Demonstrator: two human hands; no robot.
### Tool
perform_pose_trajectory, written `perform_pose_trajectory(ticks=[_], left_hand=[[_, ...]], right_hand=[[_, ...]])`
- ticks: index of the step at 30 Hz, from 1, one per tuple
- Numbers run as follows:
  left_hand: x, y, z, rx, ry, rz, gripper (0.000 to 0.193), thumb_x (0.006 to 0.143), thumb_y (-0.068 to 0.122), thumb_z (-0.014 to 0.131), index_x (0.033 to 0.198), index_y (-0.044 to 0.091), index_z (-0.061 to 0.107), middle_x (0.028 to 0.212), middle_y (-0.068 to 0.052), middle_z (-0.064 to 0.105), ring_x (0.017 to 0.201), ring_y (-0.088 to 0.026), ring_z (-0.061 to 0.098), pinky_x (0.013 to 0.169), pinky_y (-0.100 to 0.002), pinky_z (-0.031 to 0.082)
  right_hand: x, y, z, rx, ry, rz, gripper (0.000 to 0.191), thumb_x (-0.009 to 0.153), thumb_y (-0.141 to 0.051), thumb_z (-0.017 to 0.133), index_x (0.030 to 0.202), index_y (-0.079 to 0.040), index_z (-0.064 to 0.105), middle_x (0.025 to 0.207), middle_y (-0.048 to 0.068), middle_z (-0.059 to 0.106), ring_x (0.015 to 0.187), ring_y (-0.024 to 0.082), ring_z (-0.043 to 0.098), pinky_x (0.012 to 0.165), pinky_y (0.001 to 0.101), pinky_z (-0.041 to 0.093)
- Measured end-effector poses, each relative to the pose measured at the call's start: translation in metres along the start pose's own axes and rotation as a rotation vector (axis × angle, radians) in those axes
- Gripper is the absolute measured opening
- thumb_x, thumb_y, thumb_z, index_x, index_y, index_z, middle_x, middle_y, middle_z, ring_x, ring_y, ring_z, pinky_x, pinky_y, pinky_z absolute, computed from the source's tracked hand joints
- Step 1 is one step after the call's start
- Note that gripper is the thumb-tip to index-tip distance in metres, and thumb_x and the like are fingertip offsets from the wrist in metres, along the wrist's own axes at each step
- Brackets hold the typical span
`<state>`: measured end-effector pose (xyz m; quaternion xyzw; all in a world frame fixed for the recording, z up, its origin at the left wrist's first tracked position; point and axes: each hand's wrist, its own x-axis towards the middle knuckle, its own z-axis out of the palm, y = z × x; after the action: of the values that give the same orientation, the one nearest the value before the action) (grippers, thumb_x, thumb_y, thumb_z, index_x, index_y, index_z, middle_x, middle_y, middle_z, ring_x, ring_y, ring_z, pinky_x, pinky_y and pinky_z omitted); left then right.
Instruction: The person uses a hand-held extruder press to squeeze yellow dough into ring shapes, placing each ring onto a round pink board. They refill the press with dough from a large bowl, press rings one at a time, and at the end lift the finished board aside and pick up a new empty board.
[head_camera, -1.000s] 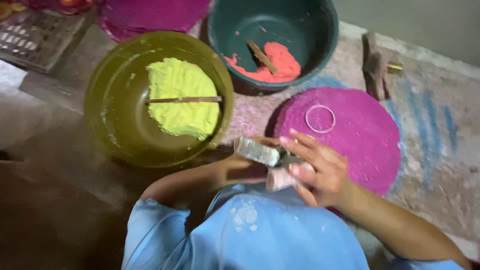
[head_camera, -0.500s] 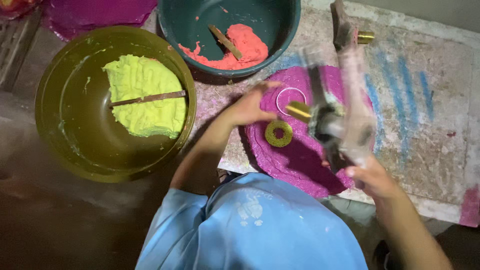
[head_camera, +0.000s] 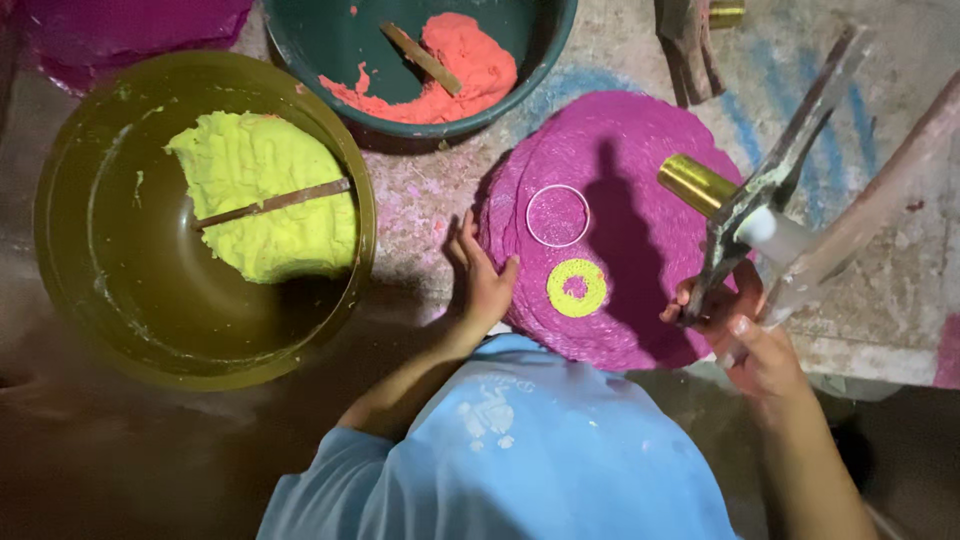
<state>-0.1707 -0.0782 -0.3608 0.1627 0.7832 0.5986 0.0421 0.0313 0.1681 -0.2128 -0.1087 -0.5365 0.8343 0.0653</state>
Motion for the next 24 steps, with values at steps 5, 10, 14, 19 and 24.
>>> perform_pose_trajectory(ticks=[5, 10, 14, 19, 24], left_hand=[[0.0, 0.021, -0.009, 0.522, -0.269, 0.376, 0.055, 0.085, 0.011, 0.073, 0.138, 0.021, 0.062, 0.153, -0.023, 0.026, 0.143, -0.048, 0.019, 0.117, -0.066, 0.013], [0.01, 0.028, -0.001, 0.489, -0.427, 0.435, 0.038, 0.084, 0.016, 0.073, 0.121, 0.022, 0.072, 0.154, -0.014, 0.037, 0.147, -0.043, 0.025, 0.119, -0.067, 0.014], [-0.004, 0.029, -0.001, 0.469, -0.43, 0.492, 0.038, 0.087, 0.016, 0.071, 0.125, 0.021, 0.069, 0.154, -0.014, 0.038, 0.148, -0.04, 0.026, 0.12, -0.067, 0.013], [0.013, 0.044, -0.003, 0.447, -0.401, 0.502, 0.074, 0.091, 0.026, 0.071, 0.155, 0.004, 0.042, 0.16, -0.023, 0.03, 0.149, -0.043, 0.024, 0.117, -0.068, 0.013], [0.094, 0.069, 0.001, -1.365, -0.855, -0.123, 0.092, 0.096, 0.055, 0.067, 0.162, 0.003, 0.032, 0.164, -0.017, 0.043, 0.155, -0.035, 0.04, 0.133, -0.052, 0.025]], right_hand=[[-0.004, 0.008, 0.003, 0.006, 0.044, 0.021, 0.092, 0.092, -0.041, 0.077, 0.163, -0.005, 0.03, 0.126, 0.017, 0.059, 0.117, 0.031, 0.059, 0.106, 0.0565, 0.046], [-0.007, 0.01, 0.007, -0.004, 0.051, 0.02, 0.091, 0.092, -0.041, 0.077, 0.16, -0.005, 0.03, 0.125, 0.017, 0.059, 0.117, 0.031, 0.059, 0.107, 0.0569, 0.046], [-0.018, 0.014, 0.007, -0.075, 0.064, 0.016, 0.086, 0.09, -0.041, 0.077, 0.155, -0.006, 0.033, 0.125, 0.018, 0.06, 0.117, 0.031, 0.06, 0.105, 0.0541, 0.047], [-0.024, 0.02, -0.006, -0.253, 0.066, 0.08, 0.078, 0.091, -0.049, 0.074, 0.144, -0.001, 0.044, 0.125, 0.016, 0.061, 0.114, 0.029, 0.062, 0.101, 0.0496, 0.05], [0.0, 0.02, -0.009, -0.209, -0.171, 0.563, 0.088, 0.091, -0.073, 0.039, 0.139, 0.0, 0.052, 0.112, 0.018, 0.07, 0.095, 0.028, 0.071, 0.086, 0.0449, 0.058]])
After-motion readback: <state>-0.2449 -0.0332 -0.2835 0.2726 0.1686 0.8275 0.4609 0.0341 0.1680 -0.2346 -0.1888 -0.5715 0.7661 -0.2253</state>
